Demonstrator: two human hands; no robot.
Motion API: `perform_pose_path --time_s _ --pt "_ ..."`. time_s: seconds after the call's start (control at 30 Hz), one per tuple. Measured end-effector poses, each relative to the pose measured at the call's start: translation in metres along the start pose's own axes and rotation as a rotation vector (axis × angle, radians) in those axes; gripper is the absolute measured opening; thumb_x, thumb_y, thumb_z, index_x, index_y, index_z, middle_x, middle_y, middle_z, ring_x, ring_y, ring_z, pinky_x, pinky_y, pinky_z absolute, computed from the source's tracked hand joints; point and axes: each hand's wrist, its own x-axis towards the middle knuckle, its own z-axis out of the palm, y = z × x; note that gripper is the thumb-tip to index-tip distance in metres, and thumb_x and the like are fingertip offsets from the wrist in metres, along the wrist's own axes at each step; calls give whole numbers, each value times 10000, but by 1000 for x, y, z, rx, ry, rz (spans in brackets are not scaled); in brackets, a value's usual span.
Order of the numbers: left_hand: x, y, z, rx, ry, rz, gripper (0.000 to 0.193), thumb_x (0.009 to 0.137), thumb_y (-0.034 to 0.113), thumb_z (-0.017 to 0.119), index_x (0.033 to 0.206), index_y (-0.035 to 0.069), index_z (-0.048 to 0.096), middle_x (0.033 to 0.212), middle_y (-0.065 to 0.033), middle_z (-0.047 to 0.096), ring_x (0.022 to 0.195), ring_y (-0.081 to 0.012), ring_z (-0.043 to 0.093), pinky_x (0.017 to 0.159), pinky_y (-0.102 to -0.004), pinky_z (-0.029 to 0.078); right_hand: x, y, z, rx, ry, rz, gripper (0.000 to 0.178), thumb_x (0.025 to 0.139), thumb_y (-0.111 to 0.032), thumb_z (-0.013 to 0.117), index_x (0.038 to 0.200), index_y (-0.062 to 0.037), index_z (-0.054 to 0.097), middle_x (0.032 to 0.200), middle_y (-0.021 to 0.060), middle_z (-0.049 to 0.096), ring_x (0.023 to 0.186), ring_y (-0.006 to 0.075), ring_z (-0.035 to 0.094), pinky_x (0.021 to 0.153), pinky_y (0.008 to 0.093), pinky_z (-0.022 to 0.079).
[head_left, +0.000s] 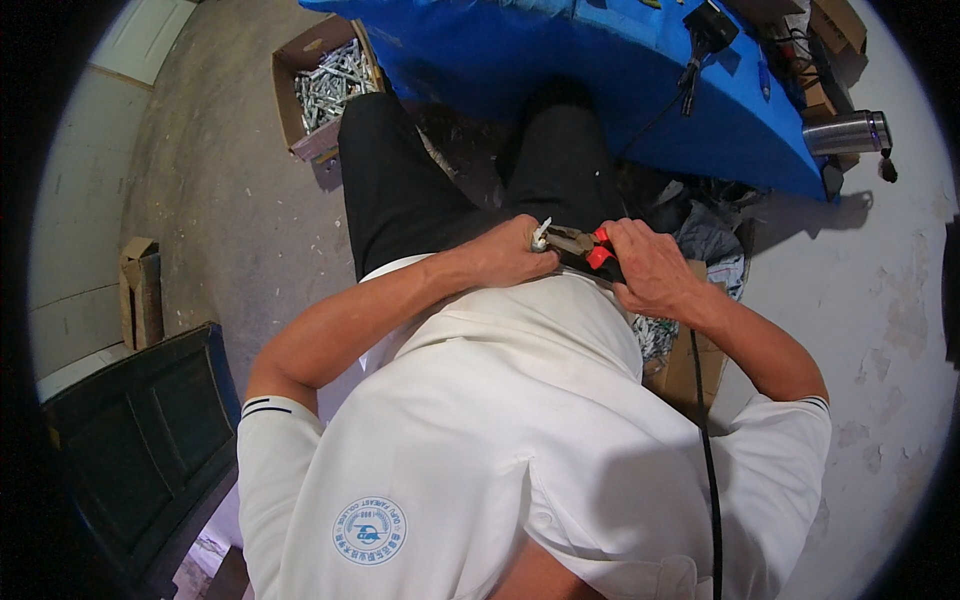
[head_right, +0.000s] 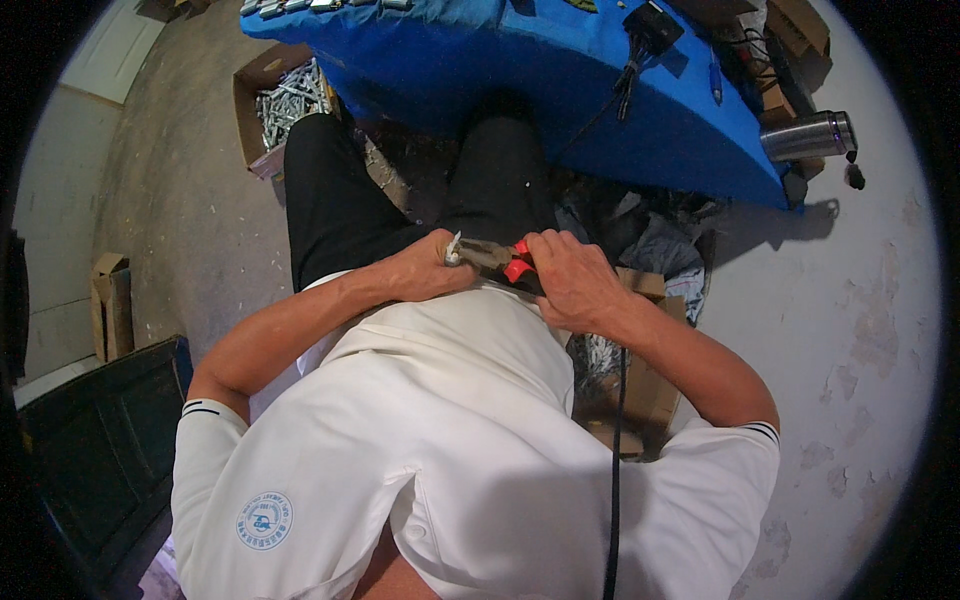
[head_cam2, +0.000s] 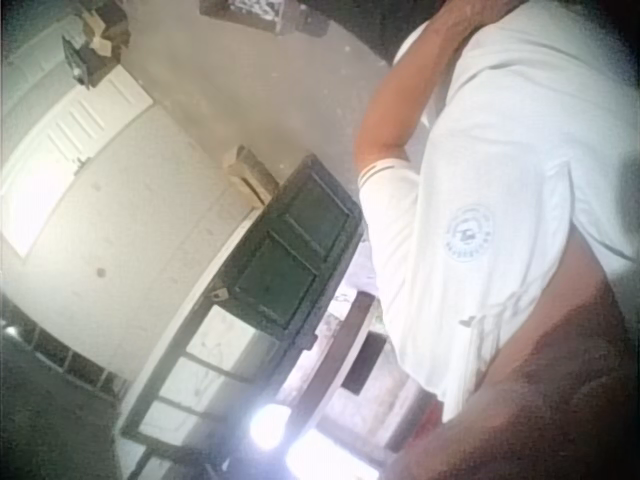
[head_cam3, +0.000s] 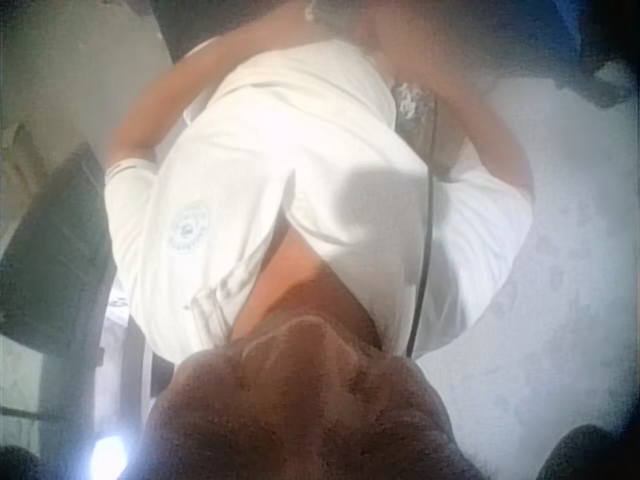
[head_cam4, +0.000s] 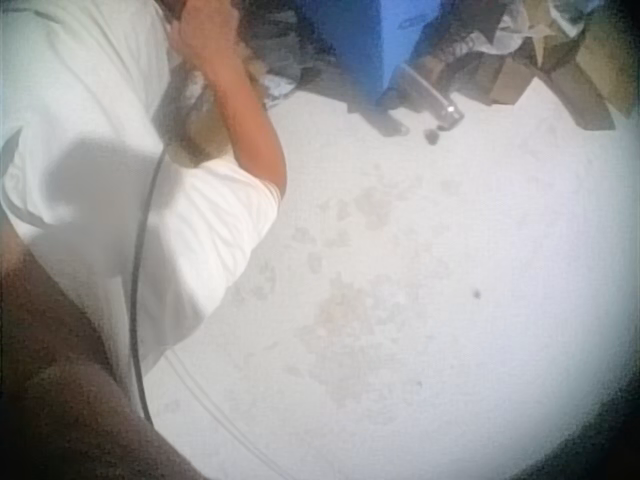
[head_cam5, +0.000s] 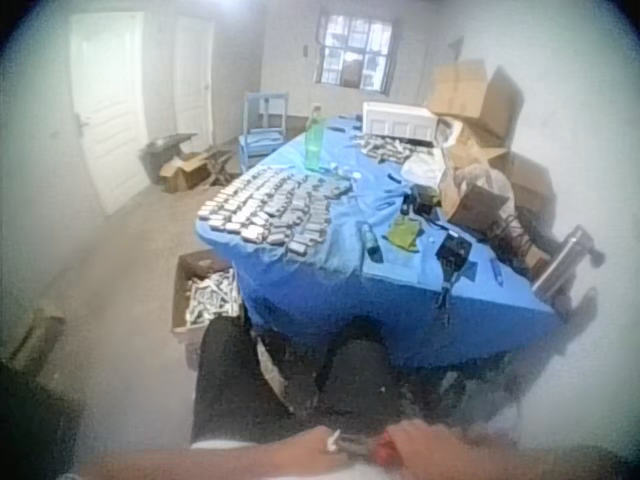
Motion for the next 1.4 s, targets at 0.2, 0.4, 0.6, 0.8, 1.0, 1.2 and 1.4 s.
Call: perform_pose_path --time_s 0.2,0.4,0.6,0.8,1.0,1.2,1.4 --pt "-3 5 1 -94 27 89 127 858 92 557 782 -3 595 629 37 494 598 -62 405 524 -279 379 0 -2 -1 38 16 36 590 640 -83 672 1175 20 445 1028 169 508 966 331 532 726 418 475" --pt "2 0 2 -177 -1 98 105 870 74 553 916 18 628 715 46 528 669 -45 424 580 -253 404 -5 -12 -5 121 96 83 666 652 -63 620 1271 25 391 1155 203 476 1081 372 491 835 453 455" --pt "4 -1 9 -192 72 172 195 874 147 574 793 -26 612 616 7 515 596 -78 415 534 -297 382 -13 -19 -11 141 53 166 698 681 -69 609 1321 31 347 1205 213 454 1135 384 458 884 470 443" --pt "7 -5 10 -92 81 170 225 895 200 582 877 -18 636 657 -74 586 614 -122 474 582 -322 427 -15 -21 -17 160 -22 201 695 691 -84 612 1321 44 348 1207 221 455 1133 380 461 898 465 439" --pt "4 6 9 -27 80 154 225 902 218 585 926 2 642 704 -124 627 630 -161 510 616 -335 448 -15 -17 -18 113 -31 151 666 697 -95 637 1288 73 381 1161 227 481 1079 363 493 858 453 459" --pt "3 8 8 -48 63 154 207 894 192 574 914 -4 636 679 -102 610 625 -134 494 599 -327 441 -8 -11 -11 87 -38 98 629 692 -93 650 1246 72 401 1067 211 511 990 359 531 798 440 472" --pt "9 -6 9 -55 22 178 192 868 164 567 842 -20 616 626 -93 578 589 -133 478 572 -336 435 -6 -4 -2 109 -35 53 590 687 -94 658 1203 62 417 1029 199 513 968 345 538 776 434 469"
